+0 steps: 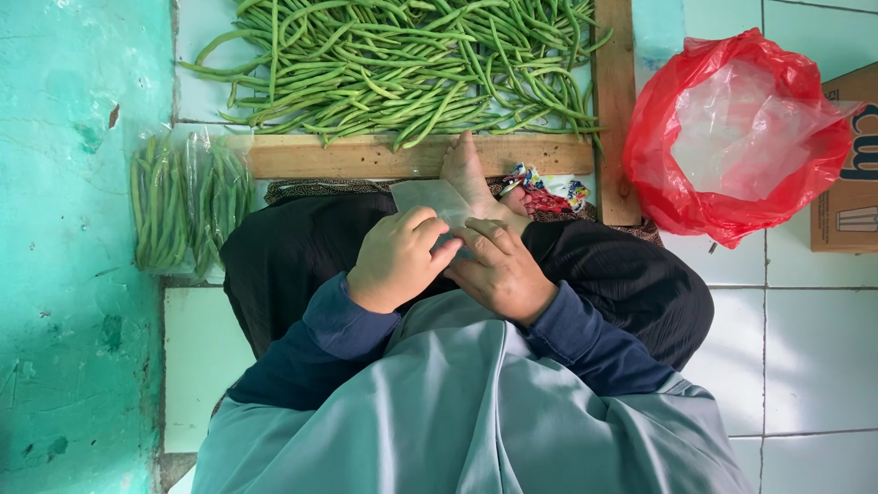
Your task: Bagging green beans into small plastic bags
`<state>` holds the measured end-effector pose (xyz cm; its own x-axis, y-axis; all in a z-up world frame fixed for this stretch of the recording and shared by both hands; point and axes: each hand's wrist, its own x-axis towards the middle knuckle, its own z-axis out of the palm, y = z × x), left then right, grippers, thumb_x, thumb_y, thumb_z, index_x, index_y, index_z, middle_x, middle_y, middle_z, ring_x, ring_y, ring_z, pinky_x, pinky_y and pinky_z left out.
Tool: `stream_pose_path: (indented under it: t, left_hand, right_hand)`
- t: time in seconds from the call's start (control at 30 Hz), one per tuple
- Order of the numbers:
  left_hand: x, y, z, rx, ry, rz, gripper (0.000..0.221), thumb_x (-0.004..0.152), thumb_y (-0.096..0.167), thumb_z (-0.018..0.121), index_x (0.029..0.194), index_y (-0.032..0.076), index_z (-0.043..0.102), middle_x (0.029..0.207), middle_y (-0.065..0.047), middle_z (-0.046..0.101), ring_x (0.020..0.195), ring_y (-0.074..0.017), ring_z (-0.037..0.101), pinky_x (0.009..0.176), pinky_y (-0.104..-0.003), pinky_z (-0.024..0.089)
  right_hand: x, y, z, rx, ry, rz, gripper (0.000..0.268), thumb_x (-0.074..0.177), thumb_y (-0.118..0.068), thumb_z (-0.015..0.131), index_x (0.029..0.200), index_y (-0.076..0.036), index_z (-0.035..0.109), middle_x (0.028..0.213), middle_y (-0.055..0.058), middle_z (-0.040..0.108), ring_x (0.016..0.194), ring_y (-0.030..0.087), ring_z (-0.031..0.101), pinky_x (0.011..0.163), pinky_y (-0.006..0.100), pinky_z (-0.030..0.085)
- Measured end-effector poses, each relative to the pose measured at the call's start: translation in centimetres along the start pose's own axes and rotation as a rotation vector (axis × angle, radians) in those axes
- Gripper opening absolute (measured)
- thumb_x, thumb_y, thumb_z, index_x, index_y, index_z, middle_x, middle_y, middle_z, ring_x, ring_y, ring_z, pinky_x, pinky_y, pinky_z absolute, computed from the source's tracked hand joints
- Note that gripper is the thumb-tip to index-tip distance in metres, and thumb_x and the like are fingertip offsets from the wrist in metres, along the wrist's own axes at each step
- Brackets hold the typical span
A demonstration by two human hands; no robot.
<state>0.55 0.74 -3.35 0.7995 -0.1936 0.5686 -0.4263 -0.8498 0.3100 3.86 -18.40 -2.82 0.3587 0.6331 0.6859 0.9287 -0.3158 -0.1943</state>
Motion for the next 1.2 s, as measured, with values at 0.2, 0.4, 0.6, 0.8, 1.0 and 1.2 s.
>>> stream_pose_path:
  t: [0.2, 0.4, 0.6, 0.8, 1.0, 1.2]
  left_hand:
    - [-0.4, -0.9, 1.7, -0.033, -0.046, -0.071, 0.015, 0.088, 0.012, 0.069, 0.084, 0.017, 0.056, 0.084, 0.004, 0.053, 0.067, -0.0221, 0.065, 0.057, -0.032, 0.053]
    - [-0.7, -1.4, 1.7, -0.121, -0.188, -0.044, 0.013, 0.091, -0.002, 0.058, 0.088, 0.011, 0.058, 0.084, 0.000, 0.050, 0.070, -0.0290, 0.062, 0.058, -0.033, 0.053]
    - [0.2, -1.3, 1.8, -0.100, -0.142, 0.001, 0.011, 0.085, 0.002, 0.058, 0.089, 0.011, 0.062, 0.091, -0.004, 0.056, 0.074, -0.0304, 0.062, 0.059, -0.039, 0.052]
    - [-0.8, -2.9, 1.2, -0.154, 0.010, -0.071, 0.012, 0.089, 0.020, 0.072, 0.086, 0.012, 0.064, 0.086, -0.005, 0.059, 0.073, -0.0289, 0.064, 0.061, -0.039, 0.053]
    - [-1.8, -5.4, 1.8, -0.205, -0.003, -0.182, 0.016, 0.084, 0.000, 0.067, 0.087, 0.014, 0.060, 0.085, -0.001, 0.056, 0.074, -0.0279, 0.065, 0.062, -0.036, 0.055]
    - [-0.9, -6.8, -0.3, -0.258, 0.061, -0.262, 0.024, 0.089, -0.004, 0.056, 0.101, 0.014, 0.066, 0.092, 0.000, 0.059, 0.077, -0.0252, 0.066, 0.065, -0.033, 0.057]
  right_hand:
    - [-0.7, 0.5, 1.6, -0.043, -0.051, 0.070, 0.016, 0.096, -0.028, 0.071, 0.083, -0.018, 0.072, 0.121, 0.011, 0.071, 0.113, 0.037, 0.066, 0.083, 0.043, 0.051]
    - [-0.7, 1.6, 1.3, -0.146, -0.135, 0.169, 0.040, 0.093, -0.051, 0.072, 0.105, -0.013, 0.073, 0.121, 0.013, 0.068, 0.114, 0.035, 0.062, 0.089, 0.046, 0.049]
    - [-1.8, 2.0, 2.7, -0.102, -0.191, 0.202, 0.047, 0.093, -0.053, 0.070, 0.108, -0.008, 0.074, 0.110, 0.011, 0.070, 0.104, 0.030, 0.063, 0.092, 0.046, 0.049]
    - [-2.1, 4.2, 3.6, 0.386, -0.048, 0.284, 0.038, 0.093, -0.042, 0.074, 0.112, -0.009, 0.075, 0.127, 0.020, 0.063, 0.108, 0.041, 0.060, 0.093, 0.054, 0.049]
    - [-0.5, 10.3, 9.8, 0.440, 0.059, 0.553, 0.016, 0.098, -0.006, 0.072, 0.111, 0.003, 0.068, 0.098, 0.026, 0.067, 0.086, 0.047, 0.065, 0.070, 0.049, 0.053]
    - [7.8, 8.3, 13.3, -0.092, -0.568, 0.737, 0.027, 0.100, -0.021, 0.069, 0.117, -0.001, 0.067, 0.110, 0.012, 0.065, 0.104, 0.025, 0.062, 0.096, 0.037, 0.048]
